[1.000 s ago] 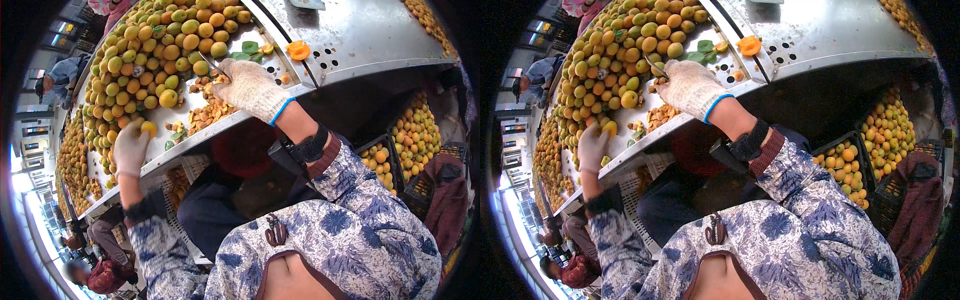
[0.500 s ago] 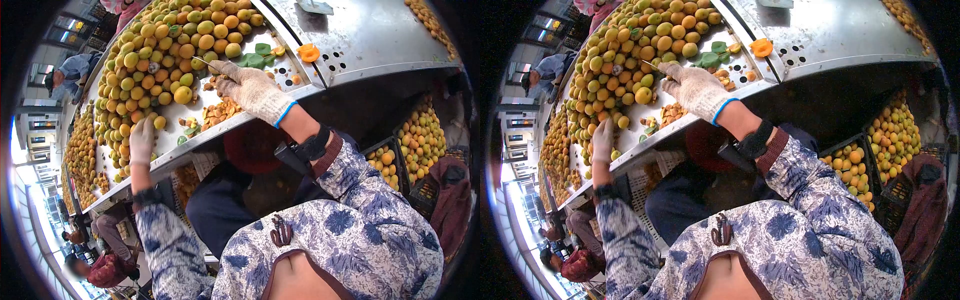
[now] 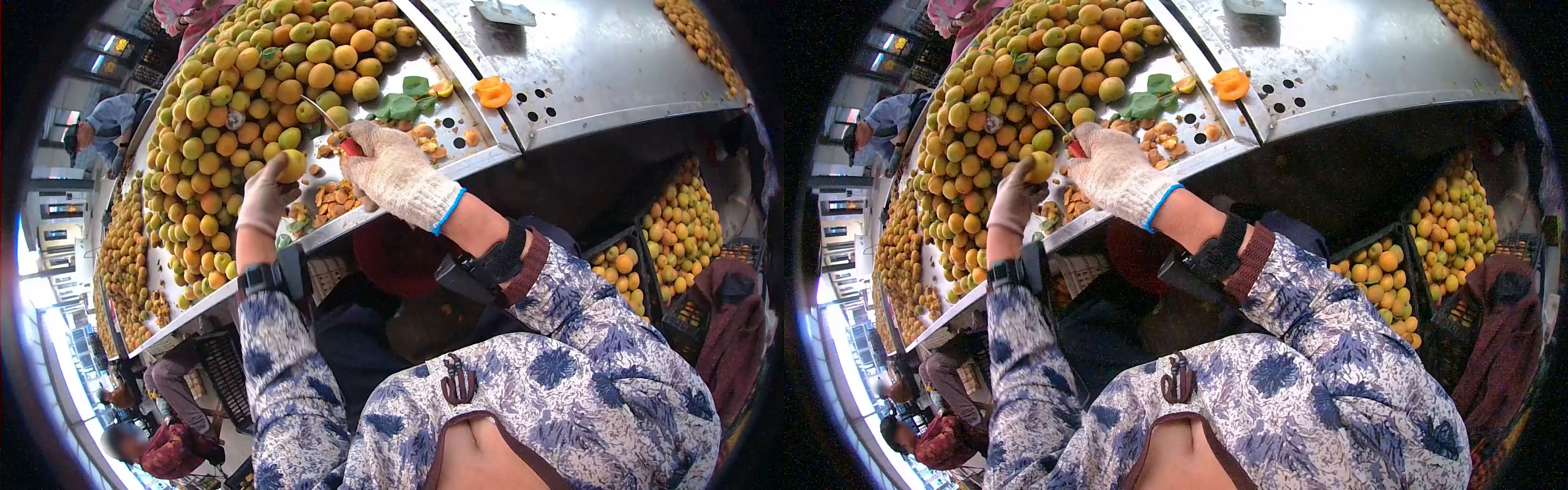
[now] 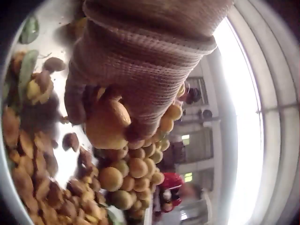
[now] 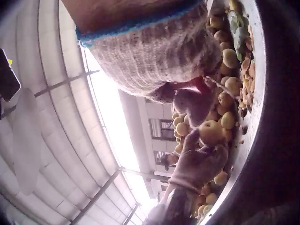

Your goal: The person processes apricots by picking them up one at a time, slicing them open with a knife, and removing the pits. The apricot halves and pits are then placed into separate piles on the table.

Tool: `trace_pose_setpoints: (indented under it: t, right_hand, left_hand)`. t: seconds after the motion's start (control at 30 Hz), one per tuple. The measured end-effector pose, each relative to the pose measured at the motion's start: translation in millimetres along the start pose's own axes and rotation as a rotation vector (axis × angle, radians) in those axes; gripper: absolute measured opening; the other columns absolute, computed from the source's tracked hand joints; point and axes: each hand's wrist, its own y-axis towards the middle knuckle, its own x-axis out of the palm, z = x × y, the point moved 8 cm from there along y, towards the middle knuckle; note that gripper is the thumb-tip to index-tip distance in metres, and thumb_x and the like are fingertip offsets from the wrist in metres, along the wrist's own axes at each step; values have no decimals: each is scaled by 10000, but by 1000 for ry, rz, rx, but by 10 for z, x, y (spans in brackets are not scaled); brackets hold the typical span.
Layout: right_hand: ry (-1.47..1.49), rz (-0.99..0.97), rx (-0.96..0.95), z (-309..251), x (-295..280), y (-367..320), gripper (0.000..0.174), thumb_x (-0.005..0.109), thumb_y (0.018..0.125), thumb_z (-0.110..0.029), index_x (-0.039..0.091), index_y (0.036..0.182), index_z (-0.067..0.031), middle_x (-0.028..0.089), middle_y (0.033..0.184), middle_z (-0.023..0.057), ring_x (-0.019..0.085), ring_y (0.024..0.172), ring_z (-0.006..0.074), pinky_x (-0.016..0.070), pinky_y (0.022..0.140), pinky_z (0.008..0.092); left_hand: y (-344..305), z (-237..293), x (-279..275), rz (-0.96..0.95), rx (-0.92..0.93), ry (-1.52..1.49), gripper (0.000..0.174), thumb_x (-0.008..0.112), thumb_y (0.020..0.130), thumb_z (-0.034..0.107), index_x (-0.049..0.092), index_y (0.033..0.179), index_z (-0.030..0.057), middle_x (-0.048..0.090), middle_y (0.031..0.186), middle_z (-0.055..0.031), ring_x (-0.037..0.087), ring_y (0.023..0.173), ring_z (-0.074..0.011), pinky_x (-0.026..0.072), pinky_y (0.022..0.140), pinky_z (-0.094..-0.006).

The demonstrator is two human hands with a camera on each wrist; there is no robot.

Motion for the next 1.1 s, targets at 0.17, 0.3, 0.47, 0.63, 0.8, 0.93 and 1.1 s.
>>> trace_pose_setpoints:
  t: [0.17, 0.3, 0.47, 0.63, 0.8, 0.93, 1.1]
  right_hand:
    - [701, -184, 347, -106, 170, -196, 193, 595, 904, -204, 585, 1040, -68, 564, 679, 51, 549, 424, 148, 481, 374, 306]
    - [623, -246, 344, -191, 267, -324, 269, 580, 927, -232, 597, 1145, -75, 566, 691, 22, 560, 470, 107, 485, 395, 278]
    - [153, -106, -93, -311, 356, -325, 355, 541, 939, -291, 560, 1230, -87, 662, 1034, 185, 633, 957, 367, 508, 824, 413]
    - [-229, -40, -290, -433, 399, -351, 423, 522, 901, -211, 434, 1291, -75, 637, 1004, 218, 621, 902, 413, 501, 749, 497]
    - [-364, -32, -310, -441, 562, -417, 603, 597, 819, -111, 368, 1375, -59, 614, 1085, 243, 628, 879, 425, 523, 718, 478]
    - [-437, -6, -301, -404, 685, -484, 647, 597, 802, -98, 329, 1387, -35, 619, 1031, 253, 633, 788, 425, 522, 664, 480]
    - [-410, 24, -309, -404, 727, -564, 565, 602, 797, -148, 357, 1286, -3, 617, 896, 224, 634, 716, 405, 513, 608, 484]
  left_hand:
    - [-744, 101, 274, -382, -7, -911, 444, 489, 925, 352, 520, 1216, 19, 608, 1159, -175, 620, 952, -258, 530, 608, -273]
    - [-1047, 1, 515, -756, 25, -1179, 494, 528, 864, 317, 499, 1250, 10, 556, 1254, -161, 529, 1137, -301, 451, 939, -434]
    - [-1187, 98, 691, -495, 119, -1178, 495, 518, 877, 311, 494, 1272, 14, 556, 1254, -165, 497, 1213, -326, 335, 1084, -476]
    - [-1062, -71, 636, -296, 39, -1097, 598, 540, 895, 497, 509, 1246, 13, 572, 1219, -147, 549, 1142, -306, 409, 1025, -462]
    - [-1033, -249, 581, -240, 101, -972, 652, 542, 879, 574, 524, 1209, 12, 598, 1154, -142, 595, 1058, -274, 474, 949, -428]
    - [-1174, -53, 242, 90, 488, -453, 668, 476, 897, 619, 556, 1134, 0, 623, 1012, -106, 616, 918, -211, 503, 851, -355]
    - [-1403, 111, 156, 256, 618, -305, 555, 458, 950, 528, 588, 1055, -1, 575, 933, -64, 539, 865, -148, 429, 809, -282]
